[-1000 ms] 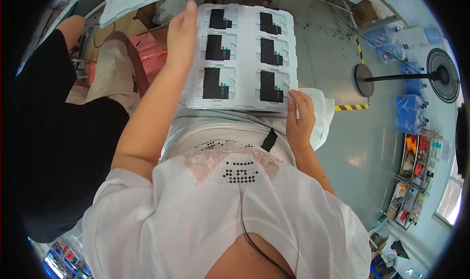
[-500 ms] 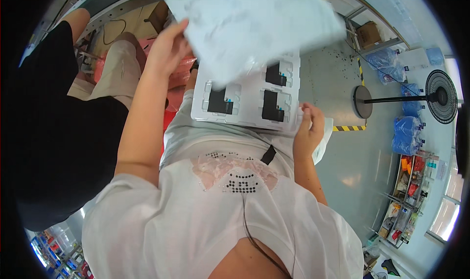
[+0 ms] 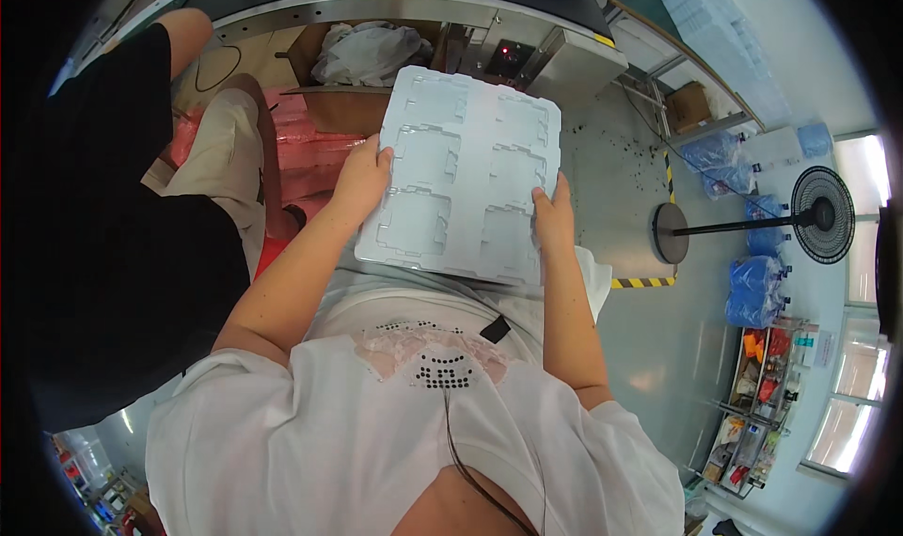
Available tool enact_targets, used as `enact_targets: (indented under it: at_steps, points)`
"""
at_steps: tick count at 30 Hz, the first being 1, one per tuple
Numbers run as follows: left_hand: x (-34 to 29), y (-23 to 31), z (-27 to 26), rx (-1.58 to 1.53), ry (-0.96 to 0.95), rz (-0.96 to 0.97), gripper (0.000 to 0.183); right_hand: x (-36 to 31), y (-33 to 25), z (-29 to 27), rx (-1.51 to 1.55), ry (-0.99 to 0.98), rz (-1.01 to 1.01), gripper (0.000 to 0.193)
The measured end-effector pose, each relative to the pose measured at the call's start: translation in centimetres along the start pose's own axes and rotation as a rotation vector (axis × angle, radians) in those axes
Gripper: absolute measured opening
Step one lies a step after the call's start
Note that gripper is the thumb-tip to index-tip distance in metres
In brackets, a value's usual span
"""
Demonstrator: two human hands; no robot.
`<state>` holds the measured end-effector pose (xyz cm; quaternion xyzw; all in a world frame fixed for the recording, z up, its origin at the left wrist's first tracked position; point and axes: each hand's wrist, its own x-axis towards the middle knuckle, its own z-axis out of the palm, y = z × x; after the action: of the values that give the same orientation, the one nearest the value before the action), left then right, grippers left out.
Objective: The person places small black electronic components into a white foam tray with custom cutouts. They repeatedly pick up components from a nearby surface and insert them into the tray slots, then stack the filled trays on top of each other.
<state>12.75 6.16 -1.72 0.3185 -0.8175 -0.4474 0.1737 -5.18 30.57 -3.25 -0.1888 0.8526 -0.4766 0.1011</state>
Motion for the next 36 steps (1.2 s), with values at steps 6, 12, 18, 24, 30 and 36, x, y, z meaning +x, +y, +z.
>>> enact_targets:
  at_steps: [6, 12, 18, 24, 30, 36]
  points:
    - [0.6, -1.8, 0.6, 0.201, 0.143, 0.093, 0.036, -1.1, -2.6, -1.6, -0.24, -0.077, 0.133, 0.06]
    - [1.5, 1.2, -2.0, 0.249, -0.162, -0.113, 0.035, 0.9, -3.6, -3.7, -0.23, -0.094, 0.215, 0.051]
    - [5.1, 3.9, -4.9, -0.027, 0.373, 0.24, 0.037, 8.1, -13.7, -3.8, -0.086, 0.132, -0.33, 0.037]
    - [19.1, 9.0, -10.5, -0.077, 0.739, 0.597, 0.025, 21.6, -25.1, 4.8, -0.442, 0.059, -0.614, 0.05]
    - [33.0, 9.6, -8.8, 0.807, 0.694, -0.017, 0.031, 30.0, -28.7, 14.2, -0.851, 0.164, -0.269, 0.056]
    - [33.9, 10.5, -6.8, 0.767, 0.632, -0.048, 0.024, 29.5, -25.7, 13.9, -0.507, 0.609, -0.357, 0.027]
